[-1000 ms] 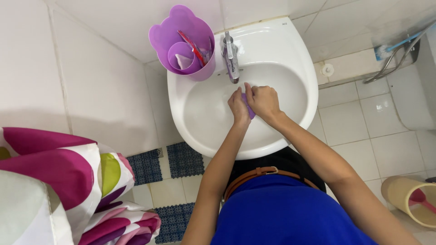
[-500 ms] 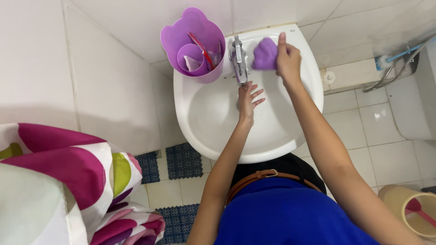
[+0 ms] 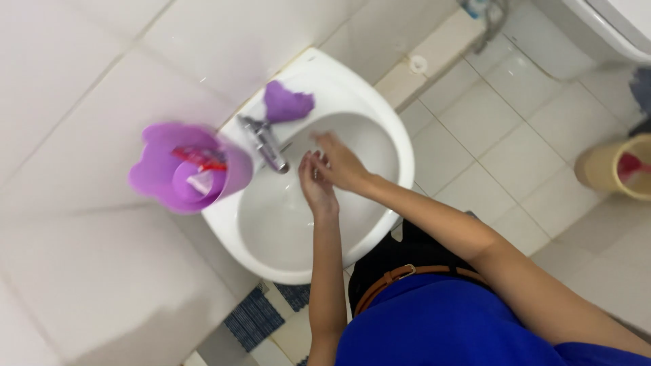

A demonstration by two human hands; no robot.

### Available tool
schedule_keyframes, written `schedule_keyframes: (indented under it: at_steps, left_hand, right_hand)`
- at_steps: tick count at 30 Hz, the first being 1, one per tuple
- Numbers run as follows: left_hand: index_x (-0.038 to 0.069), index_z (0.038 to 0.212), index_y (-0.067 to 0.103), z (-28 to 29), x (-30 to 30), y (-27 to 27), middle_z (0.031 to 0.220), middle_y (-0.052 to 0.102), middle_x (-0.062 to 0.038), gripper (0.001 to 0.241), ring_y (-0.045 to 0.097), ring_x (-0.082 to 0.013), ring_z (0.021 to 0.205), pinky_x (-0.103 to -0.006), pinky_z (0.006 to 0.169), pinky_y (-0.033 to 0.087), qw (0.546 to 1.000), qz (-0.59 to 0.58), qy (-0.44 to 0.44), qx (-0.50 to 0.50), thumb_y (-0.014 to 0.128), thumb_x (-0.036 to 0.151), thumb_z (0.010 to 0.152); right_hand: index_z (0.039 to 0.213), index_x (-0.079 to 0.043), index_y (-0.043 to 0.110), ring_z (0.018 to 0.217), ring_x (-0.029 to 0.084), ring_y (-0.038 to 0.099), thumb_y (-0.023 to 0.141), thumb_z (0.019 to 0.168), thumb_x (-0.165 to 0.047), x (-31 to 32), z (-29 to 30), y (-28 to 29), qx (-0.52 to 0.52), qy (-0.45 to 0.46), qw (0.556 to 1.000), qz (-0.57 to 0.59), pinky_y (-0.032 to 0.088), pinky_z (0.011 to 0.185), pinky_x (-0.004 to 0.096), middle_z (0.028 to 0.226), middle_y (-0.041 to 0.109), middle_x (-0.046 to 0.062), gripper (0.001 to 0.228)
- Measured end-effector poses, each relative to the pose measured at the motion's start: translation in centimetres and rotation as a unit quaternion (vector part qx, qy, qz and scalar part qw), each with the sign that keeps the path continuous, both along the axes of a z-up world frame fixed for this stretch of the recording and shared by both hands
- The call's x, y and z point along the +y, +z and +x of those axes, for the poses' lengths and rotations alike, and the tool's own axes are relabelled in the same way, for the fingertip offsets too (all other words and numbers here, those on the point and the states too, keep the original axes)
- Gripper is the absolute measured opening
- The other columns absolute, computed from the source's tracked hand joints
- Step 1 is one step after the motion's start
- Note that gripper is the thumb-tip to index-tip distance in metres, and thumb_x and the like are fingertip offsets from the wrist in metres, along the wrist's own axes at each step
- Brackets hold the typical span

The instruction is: Washing and scrubbing a plastic bathroom floor mat in a sink.

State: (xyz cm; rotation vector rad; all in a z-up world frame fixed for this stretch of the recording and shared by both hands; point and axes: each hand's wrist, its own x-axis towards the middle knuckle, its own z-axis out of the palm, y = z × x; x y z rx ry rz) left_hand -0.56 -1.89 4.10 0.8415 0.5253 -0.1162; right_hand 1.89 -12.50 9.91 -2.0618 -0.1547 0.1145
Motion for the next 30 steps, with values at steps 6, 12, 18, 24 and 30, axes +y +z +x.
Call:
schedule_keyframes:
  at_steps: [6,12,18,24,30]
  left_hand:
    - [0.011,0.147,0.04,-2.8,-8.7,6.4,0.141,0.05,-0.011,0.046,0.053,-0.0249,0.126,-0.0392,0.102,0.047,0.998,0.039,-0.038,0.009,0.042,0.029,0.105]
    - [0.009,0.149,0.037,-3.3,-20.5,7.4,0.145,0.048,-0.011,0.045,0.049,-0.0255,0.132,-0.0386,0.108,0.045,0.987,0.011,-0.132,-0.091,0.037,0.031,0.11]
    - [0.007,0.146,0.045,-3.4,-34.2,3.6,0.145,0.05,-0.014,0.043,0.052,-0.0246,0.132,-0.0369,0.108,0.046,0.963,0.081,-0.236,-0.105,0.044,0.028,0.108]
    - [0.01,0.14,0.048,-2.6,-44.6,-0.3,0.143,0.053,-0.006,0.04,0.059,-0.0205,0.126,-0.0369,0.094,0.053,0.929,0.128,-0.336,-0.088,0.052,0.025,0.103]
    - [0.009,0.133,0.053,3.7,-47.0,-3.3,0.134,0.057,-0.008,0.034,0.062,-0.0211,0.119,-0.0378,0.089,0.055,0.924,0.217,-0.298,-0.098,0.058,0.012,0.099]
  right_hand:
    - [0.136,0.002,0.057,0.115,0.033,0.066,0.052,0.104,-0.018,-7.3,-5.2,2.2,-0.031,-0.019,0.996,0.084,0.056,0.095,0.039,0.142,0.053,0.021,0.038]
    - [0.138,0.002,0.057,0.129,0.036,0.06,0.051,0.104,-0.012,-17.7,-7.3,3.7,-0.082,-0.157,0.98,0.085,0.052,0.106,0.041,0.149,0.051,0.02,0.038]
    - [0.138,0.003,0.055,0.122,0.032,0.064,0.053,0.103,-0.01,-32.8,-9.8,1.7,-0.082,-0.237,0.961,0.114,0.056,0.098,0.038,0.145,0.052,0.02,0.038]
    - [0.129,-0.002,0.064,0.097,0.023,0.068,0.061,0.101,-0.013,-47.7,-15.5,-1.8,-0.008,-0.357,0.928,0.105,0.058,0.078,0.033,0.123,0.064,0.014,0.03]
    - [0.126,-0.001,0.065,0.094,0.02,0.068,0.062,0.101,-0.012,-54.7,-16.6,-4.3,-0.008,-0.41,0.907,0.092,0.057,0.078,0.032,0.118,0.065,0.013,0.028]
